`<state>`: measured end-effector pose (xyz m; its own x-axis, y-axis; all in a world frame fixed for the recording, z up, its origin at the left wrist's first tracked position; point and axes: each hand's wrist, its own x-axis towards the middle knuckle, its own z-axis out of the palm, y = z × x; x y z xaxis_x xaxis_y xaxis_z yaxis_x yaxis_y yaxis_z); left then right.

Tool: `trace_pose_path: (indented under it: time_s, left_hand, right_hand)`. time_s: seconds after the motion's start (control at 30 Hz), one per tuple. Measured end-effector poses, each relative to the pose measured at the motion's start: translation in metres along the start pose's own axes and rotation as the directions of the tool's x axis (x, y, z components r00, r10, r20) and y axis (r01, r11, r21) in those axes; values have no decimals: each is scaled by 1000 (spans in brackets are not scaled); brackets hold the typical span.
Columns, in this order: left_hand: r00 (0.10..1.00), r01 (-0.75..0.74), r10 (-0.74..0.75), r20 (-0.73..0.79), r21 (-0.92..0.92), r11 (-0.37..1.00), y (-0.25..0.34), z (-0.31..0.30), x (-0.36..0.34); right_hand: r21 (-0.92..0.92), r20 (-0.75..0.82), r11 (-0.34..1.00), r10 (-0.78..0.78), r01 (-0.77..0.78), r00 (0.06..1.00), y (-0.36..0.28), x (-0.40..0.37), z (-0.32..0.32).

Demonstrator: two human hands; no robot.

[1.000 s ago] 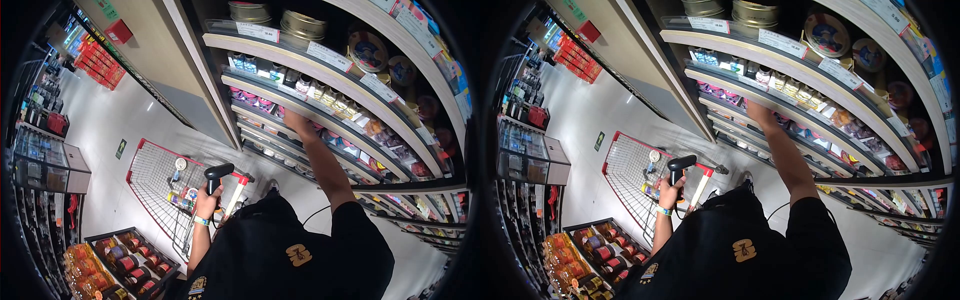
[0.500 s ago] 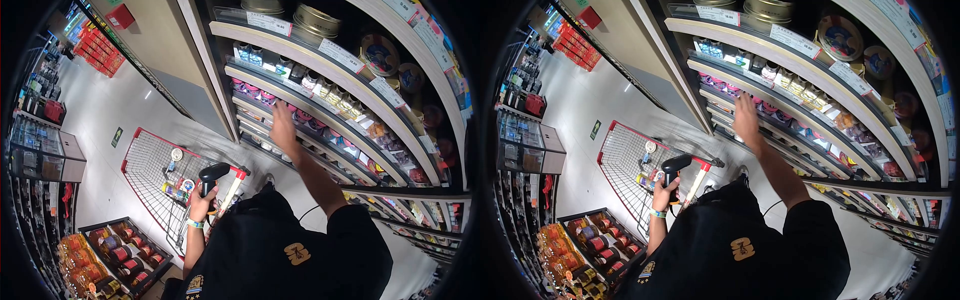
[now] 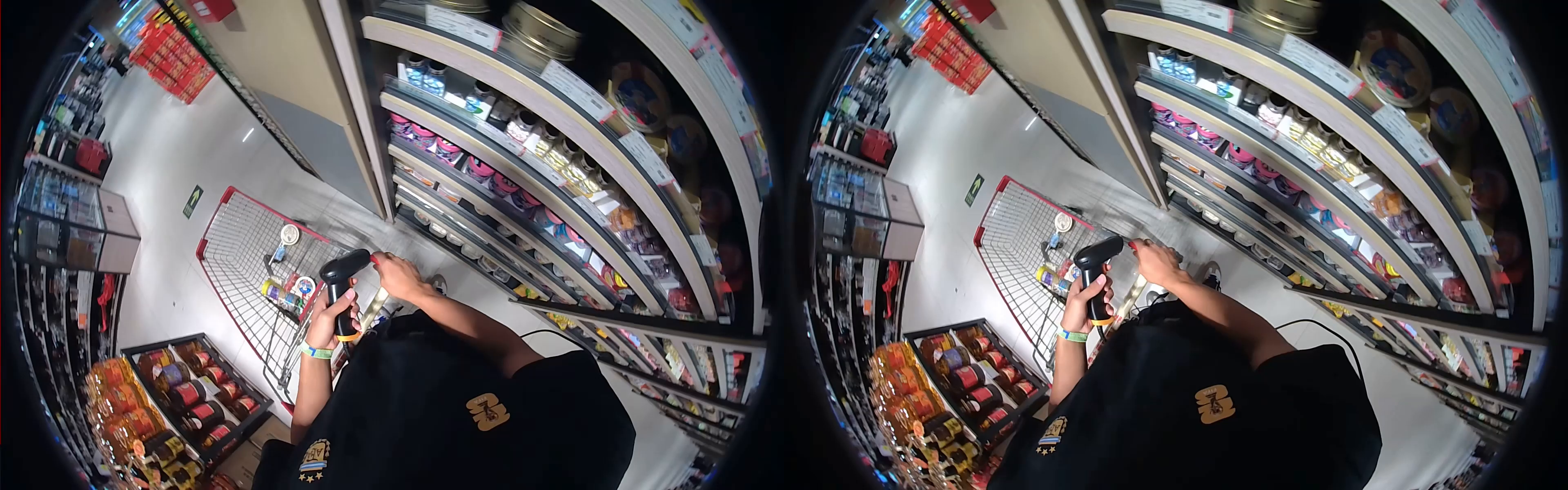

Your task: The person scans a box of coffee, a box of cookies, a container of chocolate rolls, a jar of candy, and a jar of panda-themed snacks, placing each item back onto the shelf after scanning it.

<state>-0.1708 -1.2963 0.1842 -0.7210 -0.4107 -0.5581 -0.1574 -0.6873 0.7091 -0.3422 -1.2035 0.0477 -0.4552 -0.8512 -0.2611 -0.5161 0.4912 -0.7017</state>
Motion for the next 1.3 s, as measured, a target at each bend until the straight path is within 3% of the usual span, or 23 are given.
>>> trace_pose_path:
  time_s: [0.33,0.4,0.6,0.73,0.77,0.83,0.97,1.03,1.1,1.17,1.23,1.3]
  left_hand:
    - [957,-152,137,-257,-40,988,12,-50,-31]
    - [924,-213,170,-344,-90,973,12,-70,-43]
    - [782,-274,164,-601,-96,957,2,-124,-72]
    - [690,-328,141,-710,-132,935,-9,-140,-88]
    - [686,-324,127,-716,-144,935,-13,-145,-89]
    - [664,-323,114,-739,-147,935,-21,-157,-95]
    - [637,-323,83,-767,-167,932,-34,-179,-105]
    - [635,-305,53,-771,-187,934,-40,-188,-104]
    - [646,-285,49,-762,-180,941,-47,-198,-102]
    - [667,-279,27,-745,-216,936,-60,-212,-94]
    - [694,-248,12,-720,-223,943,-64,-218,-84]
    - [722,-247,2,-691,-255,935,-72,-227,-73]
  right_hand:
    - [-18,51,999,31,-30,998,16,-10,-13]
    - [-17,113,999,40,-39,993,22,-14,-15]
    - [93,91,995,29,-38,995,41,-30,-14]
    - [70,85,995,-81,75,993,42,-35,-22]
    - [63,99,995,-77,71,992,42,-35,-22]
    - [-121,80,992,-20,30,997,43,-33,-23]
    - [-110,180,994,49,-29,983,42,-32,-30]
    - [-231,240,970,136,-80,961,41,-30,-35]
    - [-287,219,957,26,39,975,41,-29,-38]
    - [-303,236,953,84,-9,968,33,-23,-41]
    - [-351,234,923,-76,157,969,2,-13,-47]
    - [-403,218,893,-117,199,969,-25,2,-41]
